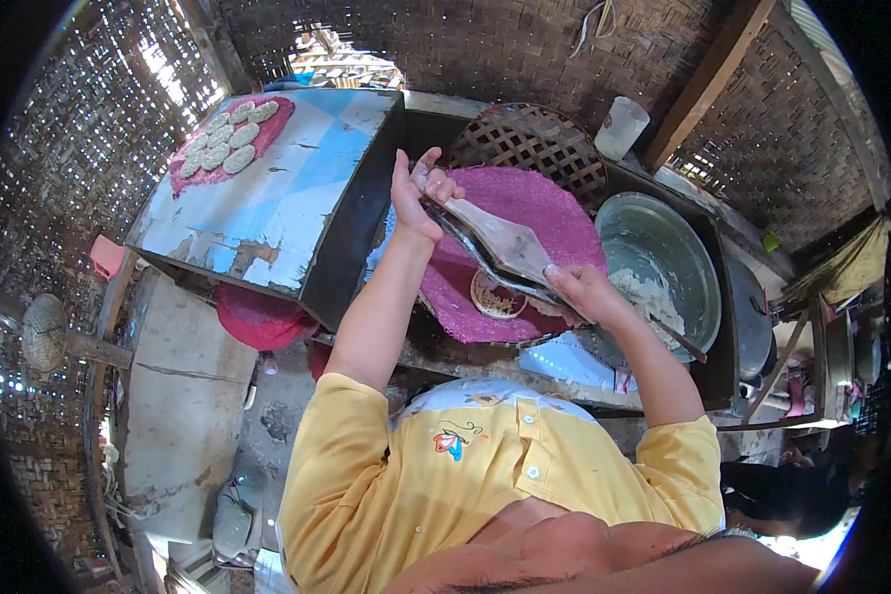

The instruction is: The person shapes dough into discs by placing a small amount of dough onto a platform using a tool, pressing it into a circular mold, and then placing the finished discs onto a drying rack.

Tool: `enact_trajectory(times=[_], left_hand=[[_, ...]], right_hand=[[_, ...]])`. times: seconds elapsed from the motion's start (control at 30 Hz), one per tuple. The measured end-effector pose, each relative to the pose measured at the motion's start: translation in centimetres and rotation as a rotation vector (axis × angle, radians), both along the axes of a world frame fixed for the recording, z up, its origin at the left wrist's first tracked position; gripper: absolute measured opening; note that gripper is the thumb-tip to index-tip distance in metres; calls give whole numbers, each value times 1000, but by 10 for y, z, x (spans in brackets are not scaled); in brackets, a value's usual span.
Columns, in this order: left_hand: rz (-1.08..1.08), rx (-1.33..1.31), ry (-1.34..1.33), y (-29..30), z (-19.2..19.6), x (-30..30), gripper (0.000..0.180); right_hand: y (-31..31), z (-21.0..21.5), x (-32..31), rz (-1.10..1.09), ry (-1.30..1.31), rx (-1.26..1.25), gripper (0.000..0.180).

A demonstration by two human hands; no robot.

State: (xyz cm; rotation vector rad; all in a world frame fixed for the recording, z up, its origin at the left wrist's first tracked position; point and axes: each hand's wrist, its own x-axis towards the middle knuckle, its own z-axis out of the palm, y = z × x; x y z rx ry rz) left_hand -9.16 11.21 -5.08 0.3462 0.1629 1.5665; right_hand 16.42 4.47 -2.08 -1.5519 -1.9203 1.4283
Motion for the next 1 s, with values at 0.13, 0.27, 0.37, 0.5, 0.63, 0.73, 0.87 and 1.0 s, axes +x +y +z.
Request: enact_trajectory(times=[0.13,0.27,0.37,0.5,0.63,0.73,0.87,1.0], left_hand=[[8,-29,-47,7,-11,7,51],[-8,-43,-110,0,-20,26,48],[-34,-41,-132,-13,-24,30,50],[-8,-180,-113,-27,-21,24,56],[74,-189,-5,-27,-3,8,59],[-13,13,43,-23,16,-5,63],[-79,194,439,-28,16,-17,69],[106,460,1580,-64,1,18,72]], right_hand=[[3,10,7,-9,-80,137,47],[-2,23,20,5,-110,77,44],[-7,21,27,11,-125,17,44],[-20,11,23,8,-82,-26,45],[-24,2,5,31,-69,5,47],[-20,-2,-4,-11,63,31,40],[-22,8,-6,-135,344,23,32],[-31,14,-23,-214,410,19,30]])
